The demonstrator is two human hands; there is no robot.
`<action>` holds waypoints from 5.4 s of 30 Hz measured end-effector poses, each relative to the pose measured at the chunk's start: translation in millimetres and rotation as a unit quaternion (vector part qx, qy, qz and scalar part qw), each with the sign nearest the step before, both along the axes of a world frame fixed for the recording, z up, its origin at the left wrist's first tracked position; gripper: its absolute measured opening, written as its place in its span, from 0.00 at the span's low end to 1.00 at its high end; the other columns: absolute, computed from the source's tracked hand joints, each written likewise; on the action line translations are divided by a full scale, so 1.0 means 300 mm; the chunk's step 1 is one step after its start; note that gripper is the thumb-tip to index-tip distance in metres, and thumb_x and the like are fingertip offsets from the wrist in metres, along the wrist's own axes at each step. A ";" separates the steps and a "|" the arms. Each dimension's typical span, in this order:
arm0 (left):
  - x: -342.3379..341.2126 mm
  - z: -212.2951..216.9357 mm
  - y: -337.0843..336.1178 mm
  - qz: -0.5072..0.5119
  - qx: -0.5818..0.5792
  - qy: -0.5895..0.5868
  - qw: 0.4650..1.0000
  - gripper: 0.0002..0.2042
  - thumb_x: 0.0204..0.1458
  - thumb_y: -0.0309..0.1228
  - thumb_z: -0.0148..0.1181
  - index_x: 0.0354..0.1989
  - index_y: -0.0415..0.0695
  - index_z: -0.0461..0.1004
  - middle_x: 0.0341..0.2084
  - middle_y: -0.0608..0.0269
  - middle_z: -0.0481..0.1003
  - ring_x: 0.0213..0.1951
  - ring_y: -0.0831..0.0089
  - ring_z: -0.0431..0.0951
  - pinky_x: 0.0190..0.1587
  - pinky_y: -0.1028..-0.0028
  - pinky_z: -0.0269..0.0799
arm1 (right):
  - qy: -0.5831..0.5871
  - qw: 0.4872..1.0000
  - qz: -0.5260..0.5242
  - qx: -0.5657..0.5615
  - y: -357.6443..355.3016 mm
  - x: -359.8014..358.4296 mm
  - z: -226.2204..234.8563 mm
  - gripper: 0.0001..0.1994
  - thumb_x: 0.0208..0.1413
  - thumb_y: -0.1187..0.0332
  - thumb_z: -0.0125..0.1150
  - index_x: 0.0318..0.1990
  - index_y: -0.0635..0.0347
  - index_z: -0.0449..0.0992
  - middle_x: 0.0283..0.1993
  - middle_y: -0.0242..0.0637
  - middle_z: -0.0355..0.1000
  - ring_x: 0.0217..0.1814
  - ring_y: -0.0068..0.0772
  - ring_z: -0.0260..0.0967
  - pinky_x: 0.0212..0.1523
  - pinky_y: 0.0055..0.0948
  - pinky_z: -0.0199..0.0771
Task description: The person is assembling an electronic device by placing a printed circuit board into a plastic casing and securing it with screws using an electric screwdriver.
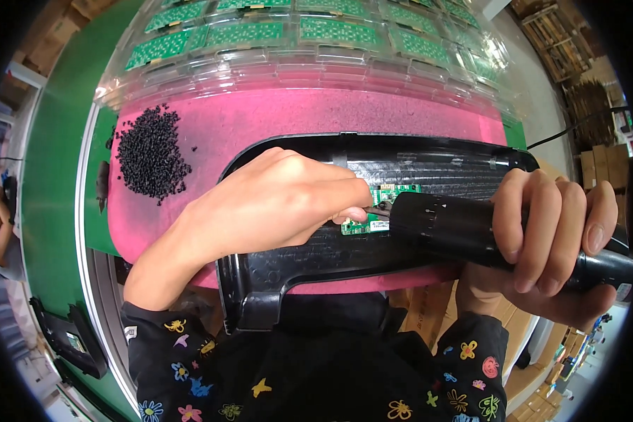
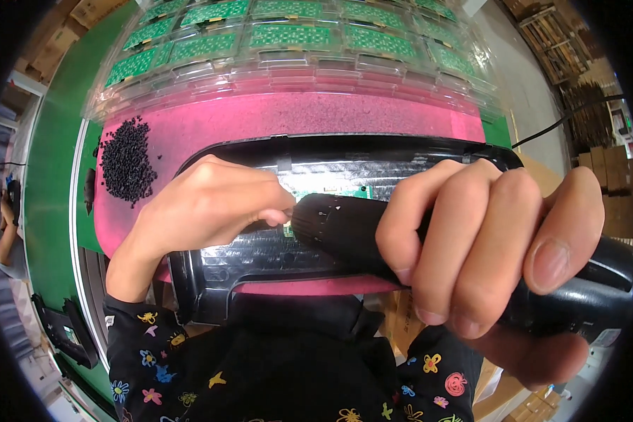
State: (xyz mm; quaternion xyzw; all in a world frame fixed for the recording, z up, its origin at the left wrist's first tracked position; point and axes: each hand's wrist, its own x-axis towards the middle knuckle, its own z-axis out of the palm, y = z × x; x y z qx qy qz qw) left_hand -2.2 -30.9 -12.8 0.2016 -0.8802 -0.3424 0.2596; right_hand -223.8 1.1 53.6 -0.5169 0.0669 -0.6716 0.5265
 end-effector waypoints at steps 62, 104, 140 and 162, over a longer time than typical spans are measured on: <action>0.110 -0.033 -0.003 0.072 0.038 -0.110 0.991 0.10 0.47 0.34 0.65 0.28 0.39 0.77 0.24 0.53 0.76 0.30 0.51 0.76 0.31 0.60 0.71 | 0.129 0.986 0.076 0.070 -0.077 0.138 -0.052 0.22 0.56 0.46 0.56 0.43 0.56 0.65 0.20 0.22 0.63 0.18 0.15 0.58 0.26 0.23 0.58; 0.168 -0.074 0.014 0.057 0.029 -0.069 0.996 0.07 0.51 0.28 0.60 0.34 0.37 0.75 0.29 0.55 0.73 0.34 0.51 0.76 0.35 0.58 0.71 | 0.271 0.936 0.185 0.126 -0.015 0.236 -0.059 0.27 0.41 0.49 0.78 0.33 0.55 0.66 0.17 0.24 0.67 0.14 0.21 0.64 0.20 0.23 0.64; 0.080 -0.078 -0.014 -0.073 0.113 0.057 0.989 0.11 0.43 0.29 0.69 0.33 0.38 0.76 0.29 0.58 0.76 0.27 0.61 0.75 0.31 0.68 0.72 | -0.009 0.998 0.051 -0.033 -0.009 0.091 -0.094 0.20 0.48 0.57 0.68 0.39 0.58 0.67 0.20 0.26 0.73 0.15 0.15 0.69 0.20 0.13 0.71; 0.080 -0.082 -0.043 0.106 -0.070 0.156 0.980 0.15 0.43 0.15 0.46 0.39 0.41 0.54 0.42 0.46 0.63 0.40 0.65 0.62 0.51 0.65 0.59 | 0.213 0.972 -0.012 0.093 0.002 -0.090 -0.100 0.24 0.49 0.49 0.66 0.37 0.56 0.61 0.19 0.22 0.66 0.14 0.15 0.60 0.22 0.18 0.63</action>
